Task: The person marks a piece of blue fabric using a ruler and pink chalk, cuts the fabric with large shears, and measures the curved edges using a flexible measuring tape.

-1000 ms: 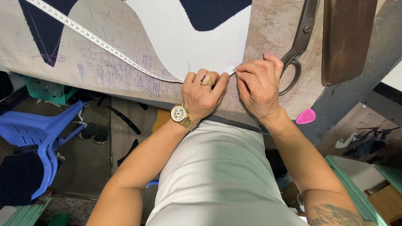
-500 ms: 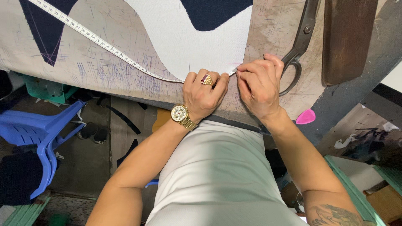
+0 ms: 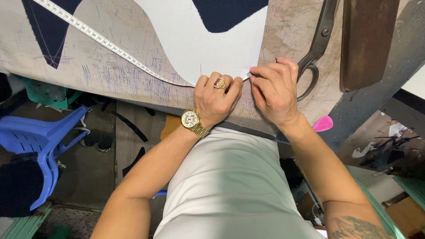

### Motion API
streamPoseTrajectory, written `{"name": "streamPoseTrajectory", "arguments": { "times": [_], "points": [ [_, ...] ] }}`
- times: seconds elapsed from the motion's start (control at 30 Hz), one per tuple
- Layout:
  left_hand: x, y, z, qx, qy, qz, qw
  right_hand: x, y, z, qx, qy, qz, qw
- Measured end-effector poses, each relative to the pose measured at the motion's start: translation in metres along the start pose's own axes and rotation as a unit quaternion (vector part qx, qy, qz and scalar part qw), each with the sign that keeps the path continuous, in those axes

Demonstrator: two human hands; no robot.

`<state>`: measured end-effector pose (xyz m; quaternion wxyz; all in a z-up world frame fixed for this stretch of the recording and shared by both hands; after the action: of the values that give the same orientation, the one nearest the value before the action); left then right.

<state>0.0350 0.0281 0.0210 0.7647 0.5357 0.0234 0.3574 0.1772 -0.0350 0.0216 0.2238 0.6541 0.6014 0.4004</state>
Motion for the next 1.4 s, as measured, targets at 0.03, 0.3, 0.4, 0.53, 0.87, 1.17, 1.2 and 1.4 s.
{"name": "streamPoseTrajectory", "arguments": {
  "times": [0.03,0.3,0.4,0.53,0.87,1.17,1.2,1.4],
  "points": [
    [0.000,0.000,0.000,0.001,0.000,0.001,1.000,0.002,0.000,-0.001,-0.001,0.019,-0.011,1.000],
    [-0.001,-0.001,0.000,0.004,0.006,0.010,1.000,0.015,0.005,0.001,-0.025,0.113,-0.053,0.992],
    [-0.002,-0.001,0.000,0.003,0.004,0.011,1.000,0.016,0.005,0.004,-0.020,0.141,-0.076,0.987],
    [-0.008,0.004,-0.001,0.003,0.012,0.015,1.000,0.018,0.004,0.006,-0.029,0.175,-0.082,0.981],
    [-0.036,0.019,-0.015,0.009,0.023,0.009,1.000,0.020,0.004,0.009,-0.026,0.203,-0.099,0.974],
    [-0.038,0.016,-0.019,0.004,0.027,-0.001,1.000,0.023,0.006,0.006,-0.029,0.201,-0.109,0.973],
    [-0.037,0.016,-0.019,0.004,0.028,0.000,1.000,0.023,0.006,0.006,-0.029,0.202,-0.109,0.973],
    [-0.037,0.015,-0.018,0.003,0.033,-0.002,0.999,0.024,0.002,-0.010,-0.049,0.178,-0.092,0.979]
  ]
}}
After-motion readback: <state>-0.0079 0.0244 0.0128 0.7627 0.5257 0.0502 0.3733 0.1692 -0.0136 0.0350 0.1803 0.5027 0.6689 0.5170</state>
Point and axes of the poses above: each hand's wrist, its own x-axis towards the middle knuckle, its own y-axis out of the back of the hand, z = x × y, the point moved 4 cm from there along x, towards the middle knuckle, and after that the axes turned 10 degrees about -z, right-handed, at the moved point
